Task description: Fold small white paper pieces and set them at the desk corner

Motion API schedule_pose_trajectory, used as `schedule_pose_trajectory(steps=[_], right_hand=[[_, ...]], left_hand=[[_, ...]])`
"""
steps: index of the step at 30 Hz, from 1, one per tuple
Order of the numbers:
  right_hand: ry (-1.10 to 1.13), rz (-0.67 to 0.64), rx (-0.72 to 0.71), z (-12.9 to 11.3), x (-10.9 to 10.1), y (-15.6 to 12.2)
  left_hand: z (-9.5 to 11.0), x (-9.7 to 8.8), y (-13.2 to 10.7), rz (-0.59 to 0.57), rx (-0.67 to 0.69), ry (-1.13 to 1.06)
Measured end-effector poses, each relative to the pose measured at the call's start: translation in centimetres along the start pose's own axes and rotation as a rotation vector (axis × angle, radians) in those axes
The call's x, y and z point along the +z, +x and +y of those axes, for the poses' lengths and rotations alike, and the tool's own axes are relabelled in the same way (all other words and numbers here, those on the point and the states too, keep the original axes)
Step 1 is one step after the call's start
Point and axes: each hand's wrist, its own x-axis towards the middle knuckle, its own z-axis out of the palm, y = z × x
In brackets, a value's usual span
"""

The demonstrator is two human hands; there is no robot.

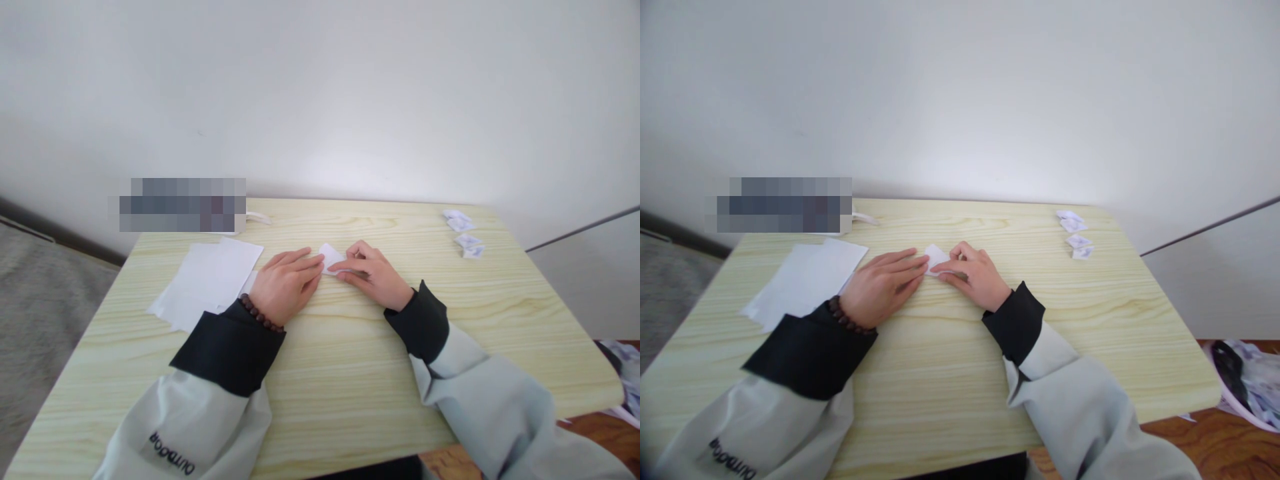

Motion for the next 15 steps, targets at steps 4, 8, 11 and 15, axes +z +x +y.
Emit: schedule_pose_trajectory(steps=[4,8,11,15], right_hand=[[-0.073,-0.026,-0.067,-0.32,-0.05,-0.08],[-0.071,-0.007,-0.098,-0.64,0.00,0.02],[-0.031,0.021,-0.031,-0.69,0.26,0.19],[0.008,0.119,0.131,-0.61,0.83,0.38]], left_hand=[[0.00,-0.04,-0.02,-0.015,-0.009,0.003],[0.01,-0.11,-0.02,-0.022,-0.004,0.008],[0.08,-0.21,0.04,-0.034,-0.004,0.010],[0.16,-0.34,0.14,-0.046,0.008,0.032]])
